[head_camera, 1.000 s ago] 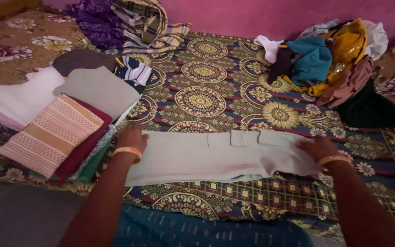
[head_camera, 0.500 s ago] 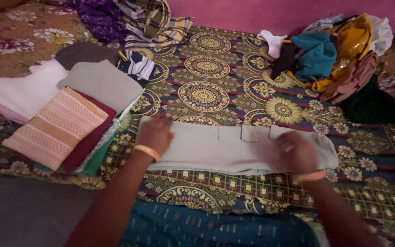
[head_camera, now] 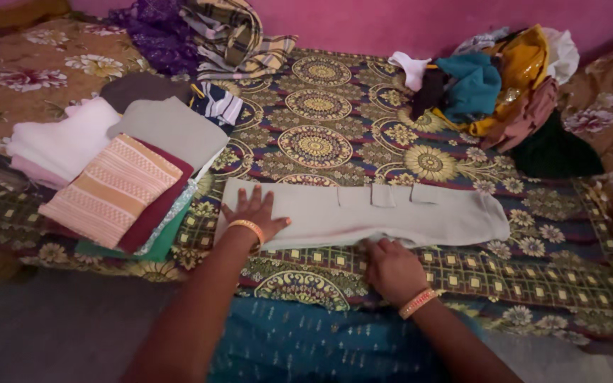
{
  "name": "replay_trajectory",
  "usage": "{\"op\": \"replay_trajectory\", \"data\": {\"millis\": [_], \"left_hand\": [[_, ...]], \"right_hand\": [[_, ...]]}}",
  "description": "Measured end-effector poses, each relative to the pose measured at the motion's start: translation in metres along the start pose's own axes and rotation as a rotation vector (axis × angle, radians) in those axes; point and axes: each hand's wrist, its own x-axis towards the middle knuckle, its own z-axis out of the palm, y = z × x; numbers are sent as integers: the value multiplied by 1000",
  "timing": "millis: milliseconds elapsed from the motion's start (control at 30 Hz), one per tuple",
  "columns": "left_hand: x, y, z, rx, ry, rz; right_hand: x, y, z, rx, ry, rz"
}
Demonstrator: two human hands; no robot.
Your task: The person smooths and folds a pair of grey pants and a pink shirt on a bed, placing the folded pants onto a stack of folded items.
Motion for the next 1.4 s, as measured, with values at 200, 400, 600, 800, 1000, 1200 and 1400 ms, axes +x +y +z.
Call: {"op": "replay_trajectory", "data": {"millis": [200,400,600,800,1000,1200,1400], "left_hand": [[-6,-2,5,-18,54,7],[-14,1,2,-27,81,5],[-16,0,1,-32,91,6],[-19,1,1,-43,93,-2],[-18,1,-1,-48,91,-2],[-18,0,1,-56,104,-6],[-19,1,2,-60,134,-9]], "right_hand": [[3,-3,15,116,94,0],[6,-17,7,-71,142,146],[1,-8,-2,-146,-31,-24],[-10,-9,-16,-248,7,158],[-22,-14,-32,-292,-103,207],[-33,-6,-24,-425,-37,84],[-43,22,-10,-485,-76,-1]]}}
